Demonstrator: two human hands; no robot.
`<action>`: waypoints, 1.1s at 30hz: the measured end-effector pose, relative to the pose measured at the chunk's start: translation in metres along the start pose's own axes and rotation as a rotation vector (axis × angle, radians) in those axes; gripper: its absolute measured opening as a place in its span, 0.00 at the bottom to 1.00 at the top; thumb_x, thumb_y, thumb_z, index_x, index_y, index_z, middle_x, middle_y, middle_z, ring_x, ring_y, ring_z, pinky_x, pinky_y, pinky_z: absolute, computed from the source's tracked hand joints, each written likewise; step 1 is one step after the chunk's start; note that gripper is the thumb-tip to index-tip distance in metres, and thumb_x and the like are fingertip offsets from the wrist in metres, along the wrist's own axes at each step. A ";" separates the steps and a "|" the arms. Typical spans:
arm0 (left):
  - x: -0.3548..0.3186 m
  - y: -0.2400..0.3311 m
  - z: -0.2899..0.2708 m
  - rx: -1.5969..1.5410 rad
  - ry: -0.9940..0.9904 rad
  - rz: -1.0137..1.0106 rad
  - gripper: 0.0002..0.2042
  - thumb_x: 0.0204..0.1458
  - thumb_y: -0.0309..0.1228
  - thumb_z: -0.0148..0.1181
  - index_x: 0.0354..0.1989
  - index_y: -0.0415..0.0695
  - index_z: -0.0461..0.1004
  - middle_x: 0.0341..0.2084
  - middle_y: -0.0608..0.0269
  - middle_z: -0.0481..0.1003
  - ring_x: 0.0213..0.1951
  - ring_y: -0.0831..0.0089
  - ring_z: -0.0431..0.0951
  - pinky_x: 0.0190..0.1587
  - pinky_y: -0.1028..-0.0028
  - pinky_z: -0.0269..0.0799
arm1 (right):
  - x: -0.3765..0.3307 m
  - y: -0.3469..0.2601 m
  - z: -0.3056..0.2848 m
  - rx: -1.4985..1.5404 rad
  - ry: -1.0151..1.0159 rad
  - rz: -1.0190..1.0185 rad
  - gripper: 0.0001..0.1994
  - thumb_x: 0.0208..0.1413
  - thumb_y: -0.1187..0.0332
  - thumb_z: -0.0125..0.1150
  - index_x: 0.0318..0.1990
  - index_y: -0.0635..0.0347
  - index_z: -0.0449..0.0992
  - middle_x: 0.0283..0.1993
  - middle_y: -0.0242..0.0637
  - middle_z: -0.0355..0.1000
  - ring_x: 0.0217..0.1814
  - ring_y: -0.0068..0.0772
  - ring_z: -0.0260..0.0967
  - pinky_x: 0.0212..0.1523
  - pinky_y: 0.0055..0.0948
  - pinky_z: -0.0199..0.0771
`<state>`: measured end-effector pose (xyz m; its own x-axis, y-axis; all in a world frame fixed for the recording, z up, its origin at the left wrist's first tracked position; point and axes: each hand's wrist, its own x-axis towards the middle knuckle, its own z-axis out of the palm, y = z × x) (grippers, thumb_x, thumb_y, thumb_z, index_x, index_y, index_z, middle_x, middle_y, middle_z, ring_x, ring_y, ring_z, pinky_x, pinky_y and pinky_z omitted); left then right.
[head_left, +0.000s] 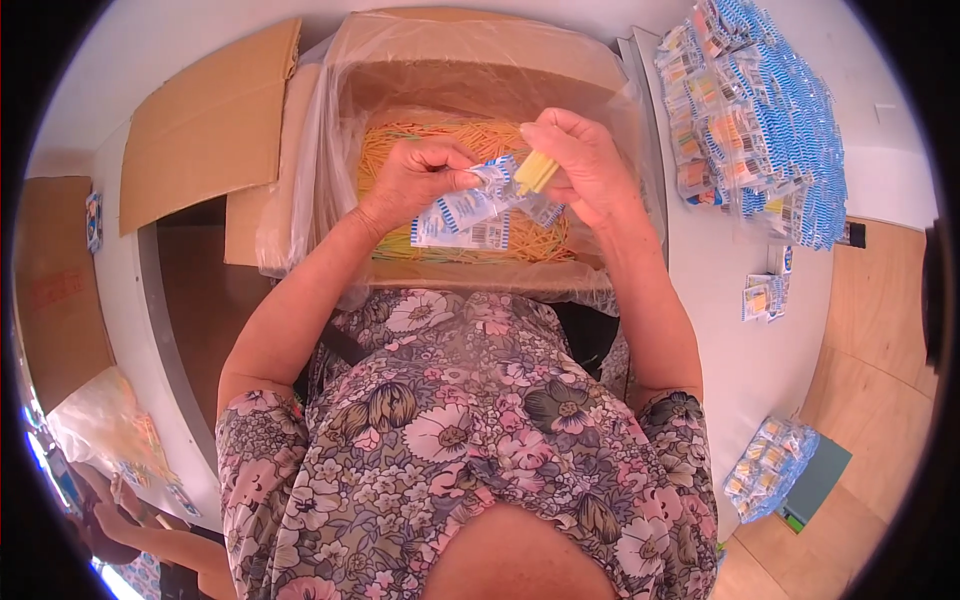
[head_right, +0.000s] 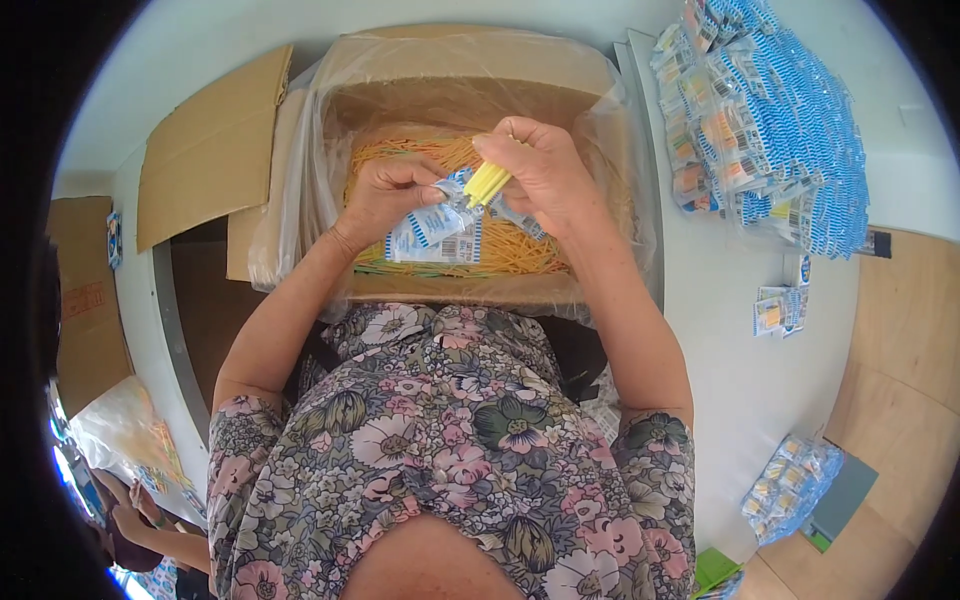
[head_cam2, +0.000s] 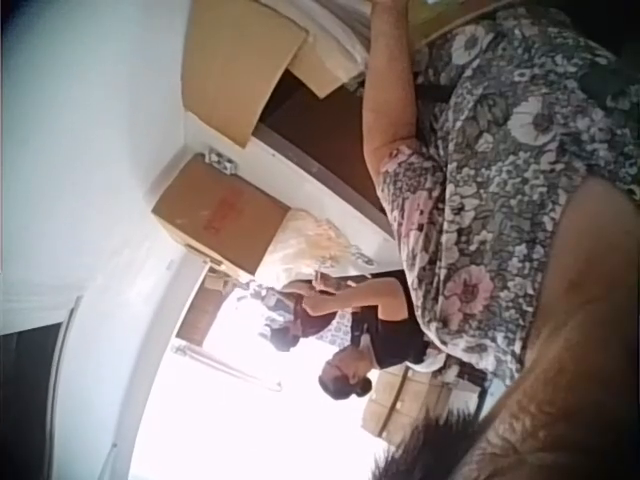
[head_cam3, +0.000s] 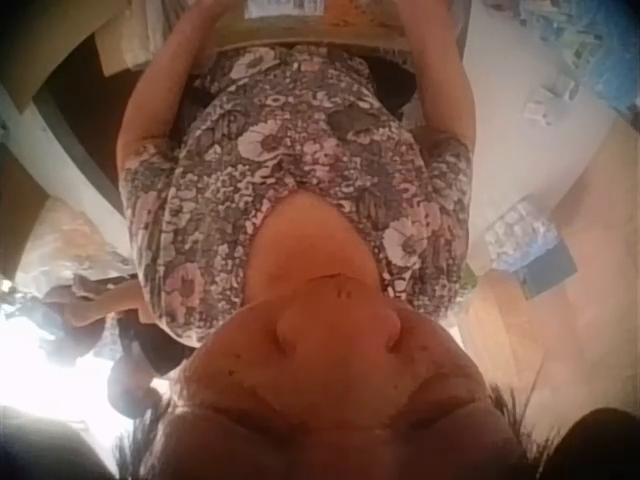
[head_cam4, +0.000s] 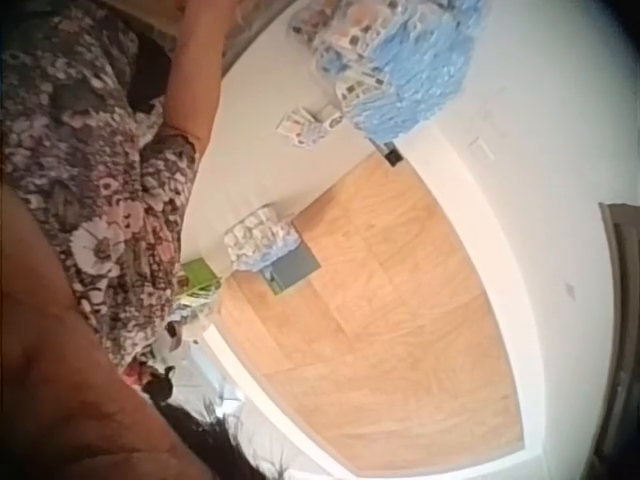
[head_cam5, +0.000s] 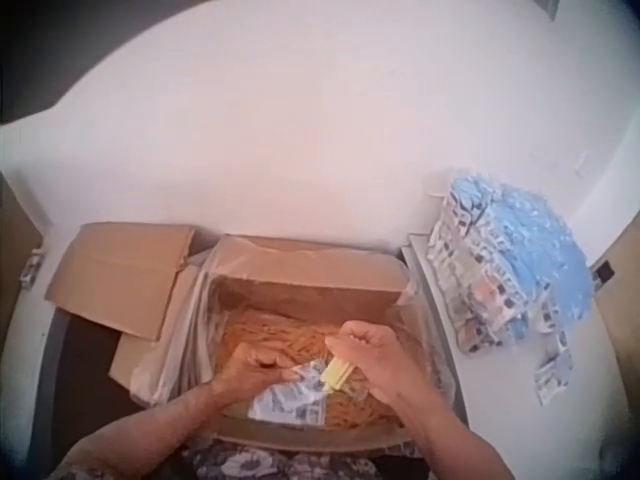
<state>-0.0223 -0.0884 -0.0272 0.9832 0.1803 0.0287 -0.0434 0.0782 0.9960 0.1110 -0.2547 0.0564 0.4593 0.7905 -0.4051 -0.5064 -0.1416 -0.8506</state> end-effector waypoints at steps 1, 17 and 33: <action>0.000 0.000 0.001 -0.002 0.000 0.002 0.04 0.44 0.22 0.64 0.29 0.37 0.78 0.29 0.67 0.76 0.31 0.84 0.72 0.34 0.83 0.68 | 0.001 0.001 -0.001 -0.003 0.001 0.000 0.11 0.54 0.66 0.58 0.22 0.52 0.66 0.18 0.20 0.60 0.13 0.08 0.47 0.10 0.14 0.38; -0.003 -0.009 -0.006 -0.106 0.043 -0.043 0.08 0.47 0.26 0.64 0.34 0.38 0.78 0.28 0.68 0.75 0.32 0.83 0.72 0.35 0.81 0.69 | -0.001 0.002 0.021 -0.880 0.093 -0.492 0.09 0.53 0.66 0.59 0.30 0.63 0.71 0.23 0.22 0.64 0.26 0.12 0.58 0.26 0.16 0.60; 0.012 -0.002 0.006 0.060 0.024 -0.179 0.10 0.47 0.25 0.62 0.38 0.37 0.77 0.31 0.67 0.76 0.33 0.81 0.74 0.38 0.78 0.71 | -0.017 0.045 0.016 -0.786 0.380 -0.741 0.22 0.45 0.71 0.65 0.50 0.63 0.69 0.48 0.39 0.69 0.49 0.29 0.67 0.50 0.29 0.66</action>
<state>-0.0092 -0.0927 -0.0287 0.9698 0.1922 -0.1503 0.1428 0.0524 0.9884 0.0683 -0.2648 0.0303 0.7131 0.6227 0.3220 0.5158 -0.1550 -0.8426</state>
